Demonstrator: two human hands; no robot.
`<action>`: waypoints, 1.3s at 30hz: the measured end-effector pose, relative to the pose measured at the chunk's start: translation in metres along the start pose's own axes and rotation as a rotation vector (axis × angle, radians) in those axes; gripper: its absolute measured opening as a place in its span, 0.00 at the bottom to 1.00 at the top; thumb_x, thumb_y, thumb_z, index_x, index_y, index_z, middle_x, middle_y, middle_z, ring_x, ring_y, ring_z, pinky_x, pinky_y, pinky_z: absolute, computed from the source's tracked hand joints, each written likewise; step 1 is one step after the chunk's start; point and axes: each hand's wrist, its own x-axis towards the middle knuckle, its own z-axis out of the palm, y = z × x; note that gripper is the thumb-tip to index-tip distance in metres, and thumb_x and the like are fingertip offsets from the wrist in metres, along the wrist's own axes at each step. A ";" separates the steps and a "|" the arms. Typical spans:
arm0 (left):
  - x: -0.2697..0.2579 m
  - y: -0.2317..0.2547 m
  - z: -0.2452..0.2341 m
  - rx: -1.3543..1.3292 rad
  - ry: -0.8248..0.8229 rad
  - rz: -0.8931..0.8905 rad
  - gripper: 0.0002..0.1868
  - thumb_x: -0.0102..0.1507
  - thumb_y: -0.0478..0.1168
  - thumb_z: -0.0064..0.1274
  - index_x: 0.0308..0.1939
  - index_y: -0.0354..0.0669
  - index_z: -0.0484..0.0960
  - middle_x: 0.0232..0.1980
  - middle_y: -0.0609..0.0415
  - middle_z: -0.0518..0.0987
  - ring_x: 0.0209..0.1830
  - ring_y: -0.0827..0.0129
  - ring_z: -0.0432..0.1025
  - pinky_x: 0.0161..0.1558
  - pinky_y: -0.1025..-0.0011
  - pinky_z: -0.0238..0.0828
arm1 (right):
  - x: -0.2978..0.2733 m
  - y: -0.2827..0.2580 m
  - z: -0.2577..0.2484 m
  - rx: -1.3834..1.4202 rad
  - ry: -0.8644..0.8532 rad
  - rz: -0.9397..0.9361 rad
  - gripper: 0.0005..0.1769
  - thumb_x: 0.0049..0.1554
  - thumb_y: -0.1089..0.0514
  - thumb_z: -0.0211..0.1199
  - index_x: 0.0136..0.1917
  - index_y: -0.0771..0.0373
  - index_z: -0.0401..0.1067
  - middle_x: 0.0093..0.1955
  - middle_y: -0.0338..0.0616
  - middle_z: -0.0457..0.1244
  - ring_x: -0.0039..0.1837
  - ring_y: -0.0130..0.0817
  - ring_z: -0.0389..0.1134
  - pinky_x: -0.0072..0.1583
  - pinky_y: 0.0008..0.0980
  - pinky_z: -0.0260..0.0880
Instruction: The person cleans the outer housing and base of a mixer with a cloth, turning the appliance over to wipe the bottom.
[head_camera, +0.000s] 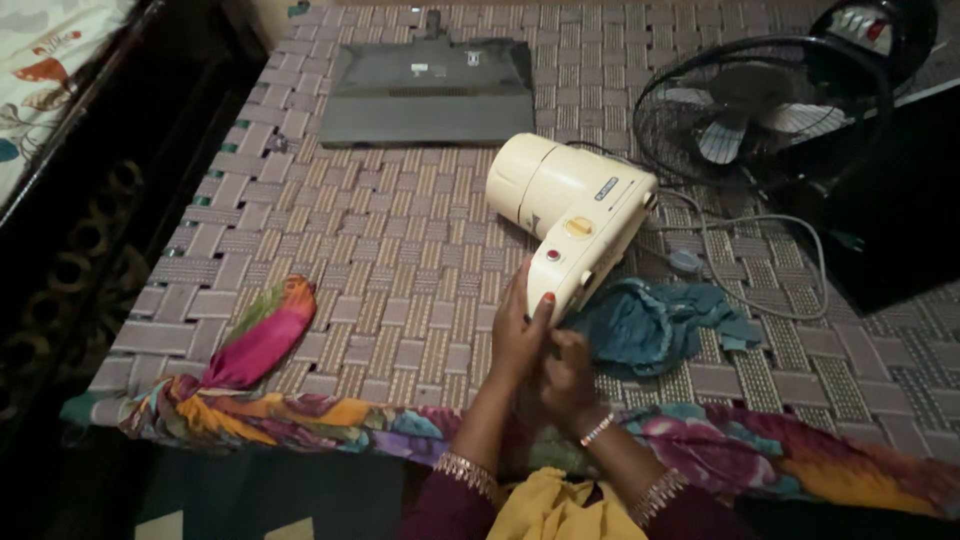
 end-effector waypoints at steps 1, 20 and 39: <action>0.000 0.007 0.000 0.064 0.023 0.024 0.35 0.70 0.51 0.48 0.75 0.32 0.62 0.72 0.33 0.70 0.73 0.43 0.66 0.70 0.57 0.62 | -0.002 0.003 -0.002 0.045 0.008 0.038 0.11 0.52 0.66 0.59 0.50 0.69 0.71 0.56 0.57 0.62 0.59 0.55 0.63 0.62 0.48 0.63; 0.027 0.054 0.005 0.331 0.258 0.065 0.43 0.47 0.44 0.75 0.65 0.41 0.75 0.52 0.41 0.83 0.50 0.49 0.78 0.49 0.59 0.76 | -0.015 0.094 -0.004 -0.261 -0.185 0.397 0.14 0.57 0.65 0.52 0.56 0.67 0.69 0.55 0.57 0.65 0.62 0.54 0.66 0.68 0.50 0.64; 0.008 0.161 -0.064 -0.439 0.293 -0.368 0.30 0.51 0.31 0.67 0.59 0.32 0.82 0.49 0.49 0.85 0.43 0.70 0.79 0.46 0.71 0.78 | 0.126 0.013 -0.197 0.866 0.419 0.553 0.12 0.64 0.62 0.59 0.60 0.62 0.65 0.54 0.42 0.65 0.54 0.28 0.68 0.59 0.30 0.71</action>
